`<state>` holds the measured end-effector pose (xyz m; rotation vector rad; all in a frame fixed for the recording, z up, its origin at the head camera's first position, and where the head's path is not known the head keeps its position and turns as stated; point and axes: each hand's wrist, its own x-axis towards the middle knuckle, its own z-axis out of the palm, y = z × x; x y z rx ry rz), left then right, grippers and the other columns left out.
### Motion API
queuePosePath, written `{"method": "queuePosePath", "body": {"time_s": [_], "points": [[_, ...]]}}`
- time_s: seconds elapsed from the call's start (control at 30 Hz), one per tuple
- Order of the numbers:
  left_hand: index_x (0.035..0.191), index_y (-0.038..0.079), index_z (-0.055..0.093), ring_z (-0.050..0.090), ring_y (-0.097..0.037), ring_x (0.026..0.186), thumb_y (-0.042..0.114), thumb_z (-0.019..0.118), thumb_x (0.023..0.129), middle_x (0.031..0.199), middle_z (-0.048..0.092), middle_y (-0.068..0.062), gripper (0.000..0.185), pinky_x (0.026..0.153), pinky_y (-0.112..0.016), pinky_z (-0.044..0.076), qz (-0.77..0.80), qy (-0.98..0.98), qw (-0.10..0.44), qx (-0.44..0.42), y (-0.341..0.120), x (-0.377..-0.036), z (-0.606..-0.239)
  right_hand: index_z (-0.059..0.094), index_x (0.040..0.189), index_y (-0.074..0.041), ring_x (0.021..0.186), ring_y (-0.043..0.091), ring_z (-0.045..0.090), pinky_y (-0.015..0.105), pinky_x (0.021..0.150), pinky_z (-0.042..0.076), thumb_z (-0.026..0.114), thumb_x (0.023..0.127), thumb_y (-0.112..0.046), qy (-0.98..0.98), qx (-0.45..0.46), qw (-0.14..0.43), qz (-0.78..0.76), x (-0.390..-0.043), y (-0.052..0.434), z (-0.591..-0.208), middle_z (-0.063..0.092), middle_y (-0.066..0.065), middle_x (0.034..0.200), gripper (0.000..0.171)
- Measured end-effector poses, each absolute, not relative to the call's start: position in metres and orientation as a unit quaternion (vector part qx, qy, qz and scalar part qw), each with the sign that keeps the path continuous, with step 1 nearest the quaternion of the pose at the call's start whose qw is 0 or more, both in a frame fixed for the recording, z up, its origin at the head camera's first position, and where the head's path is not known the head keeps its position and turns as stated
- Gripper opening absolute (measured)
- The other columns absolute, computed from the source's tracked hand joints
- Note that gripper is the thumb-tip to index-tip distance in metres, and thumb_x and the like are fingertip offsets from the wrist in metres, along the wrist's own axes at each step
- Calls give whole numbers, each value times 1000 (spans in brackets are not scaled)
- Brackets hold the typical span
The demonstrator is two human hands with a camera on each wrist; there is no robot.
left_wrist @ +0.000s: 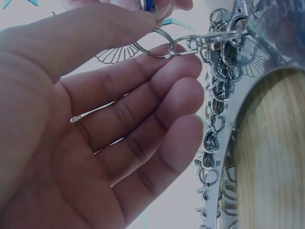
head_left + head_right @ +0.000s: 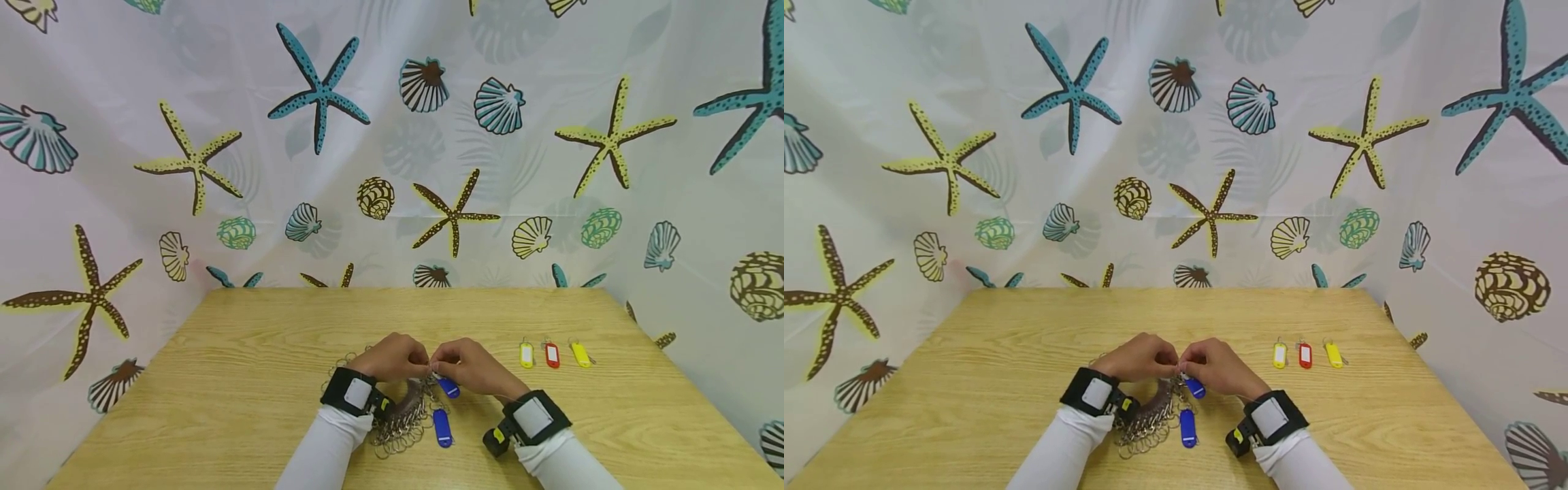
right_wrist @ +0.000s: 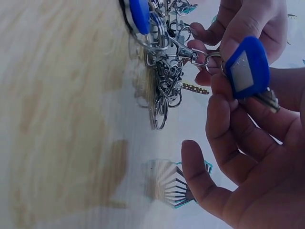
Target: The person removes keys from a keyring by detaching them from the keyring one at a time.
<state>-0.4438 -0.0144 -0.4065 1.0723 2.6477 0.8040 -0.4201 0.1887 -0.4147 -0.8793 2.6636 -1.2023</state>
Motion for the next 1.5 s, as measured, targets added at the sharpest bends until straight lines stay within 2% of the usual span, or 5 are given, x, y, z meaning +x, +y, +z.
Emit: {"method": "queuePosePath", "body": {"time_s": [0.87, 1.27, 1.5], "points": [[93, 12, 73, 57, -2, 67, 16, 73, 87, 77, 66, 7, 7, 63, -20, 47, 274, 883, 79, 374, -13, -447, -406, 70, 92, -11, 67, 11, 53, 25, 60, 43, 58, 97, -12, 869, -301, 44, -390, -421, 190, -416, 64, -1, 81, 14], [95, 12, 74, 59, -3, 69, 24, 68, 92, 81, 68, 5, 15, 64, -22, 48, 293, 881, 89, 360, -15, -447, -406, 70, 93, -13, 68, 11, 53, 26, 63, 44, 59, 97, -16, 871, -303, 37, -385, -420, 190, -413, 64, 0, 80, 12], [86, 13, 74, 55, -5, 62, 30, 66, 93, 75, 66, 6, 20, 57, -22, 44, 282, 893, 103, 336, -16, -445, -407, 69, 92, -14, 69, 11, 53, 26, 63, 44, 59, 97, -17, 871, -303, 34, -385, -421, 191, -415, 63, 0, 80, 12]]}}
